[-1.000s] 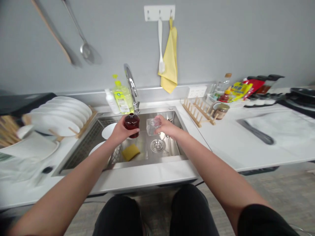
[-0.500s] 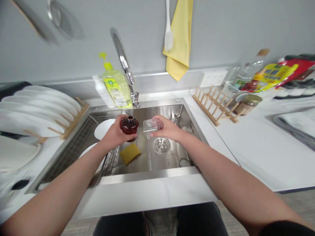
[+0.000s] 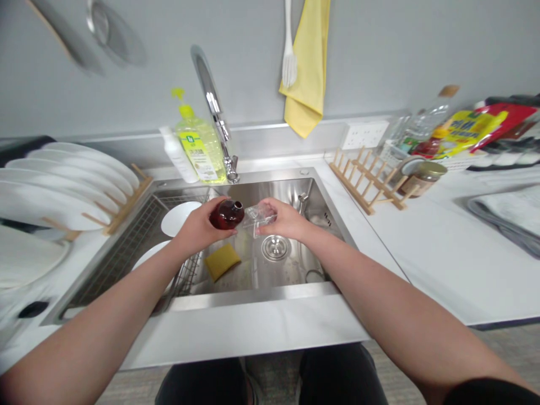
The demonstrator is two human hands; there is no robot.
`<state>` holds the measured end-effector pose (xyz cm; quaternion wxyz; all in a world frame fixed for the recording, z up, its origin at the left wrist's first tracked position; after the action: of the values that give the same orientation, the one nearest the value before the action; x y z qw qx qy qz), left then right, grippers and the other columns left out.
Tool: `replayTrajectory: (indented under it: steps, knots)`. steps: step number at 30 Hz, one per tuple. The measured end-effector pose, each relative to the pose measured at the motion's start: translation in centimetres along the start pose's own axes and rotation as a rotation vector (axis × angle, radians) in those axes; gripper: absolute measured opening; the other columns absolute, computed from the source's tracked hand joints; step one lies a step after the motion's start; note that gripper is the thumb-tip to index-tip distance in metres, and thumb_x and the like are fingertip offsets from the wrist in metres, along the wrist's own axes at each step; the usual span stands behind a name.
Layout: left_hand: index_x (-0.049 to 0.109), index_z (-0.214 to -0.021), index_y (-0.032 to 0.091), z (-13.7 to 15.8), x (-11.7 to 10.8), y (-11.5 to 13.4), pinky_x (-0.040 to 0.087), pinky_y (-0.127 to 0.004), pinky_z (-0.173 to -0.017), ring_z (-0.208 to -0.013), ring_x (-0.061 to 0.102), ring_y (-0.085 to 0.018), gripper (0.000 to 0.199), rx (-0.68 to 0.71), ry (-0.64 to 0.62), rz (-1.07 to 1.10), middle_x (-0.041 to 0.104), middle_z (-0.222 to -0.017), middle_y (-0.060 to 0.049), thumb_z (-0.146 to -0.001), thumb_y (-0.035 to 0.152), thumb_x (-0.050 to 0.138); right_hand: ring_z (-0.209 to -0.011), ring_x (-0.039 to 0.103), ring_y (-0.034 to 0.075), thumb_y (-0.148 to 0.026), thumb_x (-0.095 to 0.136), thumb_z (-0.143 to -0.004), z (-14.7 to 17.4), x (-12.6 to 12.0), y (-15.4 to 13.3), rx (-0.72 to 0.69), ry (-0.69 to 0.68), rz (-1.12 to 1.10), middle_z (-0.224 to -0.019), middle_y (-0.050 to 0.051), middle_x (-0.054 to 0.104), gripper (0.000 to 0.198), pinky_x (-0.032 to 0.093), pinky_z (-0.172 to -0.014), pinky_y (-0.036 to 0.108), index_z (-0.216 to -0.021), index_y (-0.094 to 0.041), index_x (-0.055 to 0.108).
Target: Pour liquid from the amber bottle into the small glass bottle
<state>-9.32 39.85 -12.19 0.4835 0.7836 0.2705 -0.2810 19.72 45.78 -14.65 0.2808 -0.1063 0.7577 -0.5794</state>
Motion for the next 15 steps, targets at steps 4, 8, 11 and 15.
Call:
replayTrajectory:
  steps: [4, 8, 11, 15]
  knots:
    - [0.067, -0.157, 0.027, -0.03, 0.37, -0.35, 0.059, -0.055, -0.124, -0.137, 0.078, -0.037, 0.093, -0.003, 0.001, -0.012, 0.079, -0.151, -0.011, -0.071, 0.039, 0.100, -0.106, 0.074, 0.027, -0.040, 0.106, -0.067, -0.08, -0.06, 0.39, 0.000, 0.015, 0.030, -0.109, 0.003, 0.077, 0.068, 0.061, -0.096, 0.041, -0.122, -0.026, 0.070]
    - [0.065, -0.161, 0.029, -0.07, 0.21, -0.41, 0.059, -0.054, -0.124, -0.139, 0.077, -0.037, 0.096, 0.004, -0.009, -0.054, 0.078, -0.153, -0.011, -0.071, 0.033, 0.099, -0.107, 0.075, 0.027, -0.040, 0.106, -0.067, -0.05, -0.10, 0.42, -0.008, 0.031, 0.080, -0.113, 0.004, 0.078, 0.069, 0.061, -0.099, 0.043, -0.125, -0.025, 0.070]
    - [0.062, -0.164, 0.031, -0.05, -0.02, -0.16, 0.061, -0.053, -0.120, -0.135, 0.079, -0.037, 0.100, -0.035, -0.023, -0.087, 0.080, -0.151, -0.009, -0.071, 0.032, 0.099, -0.109, 0.076, 0.028, -0.039, 0.105, -0.070, 0.03, -0.13, 0.35, -0.007, 0.041, 0.122, -0.116, 0.005, 0.080, 0.069, 0.061, -0.101, 0.044, -0.128, -0.026, 0.070]
    - [0.062, -0.152, 0.029, 0.05, -0.14, 0.09, 0.066, -0.050, -0.107, -0.120, 0.083, -0.036, 0.093, -0.148, 0.002, -0.073, 0.083, -0.139, -0.009, -0.068, 0.039, 0.101, -0.110, 0.077, 0.028, -0.036, 0.105, -0.069, 0.13, -0.14, 0.22, -0.007, 0.042, 0.159, -0.115, 0.004, 0.080, 0.069, 0.061, -0.100, 0.042, -0.128, -0.027, 0.070]
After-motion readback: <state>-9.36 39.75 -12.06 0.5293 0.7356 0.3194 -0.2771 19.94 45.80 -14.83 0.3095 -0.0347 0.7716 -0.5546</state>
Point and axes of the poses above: each hand's wrist, its own z-axis away from the middle knuckle, its own x-axis out of the palm, y = z × x, the point moved 1 cm from there along -z, towards the middle knuckle
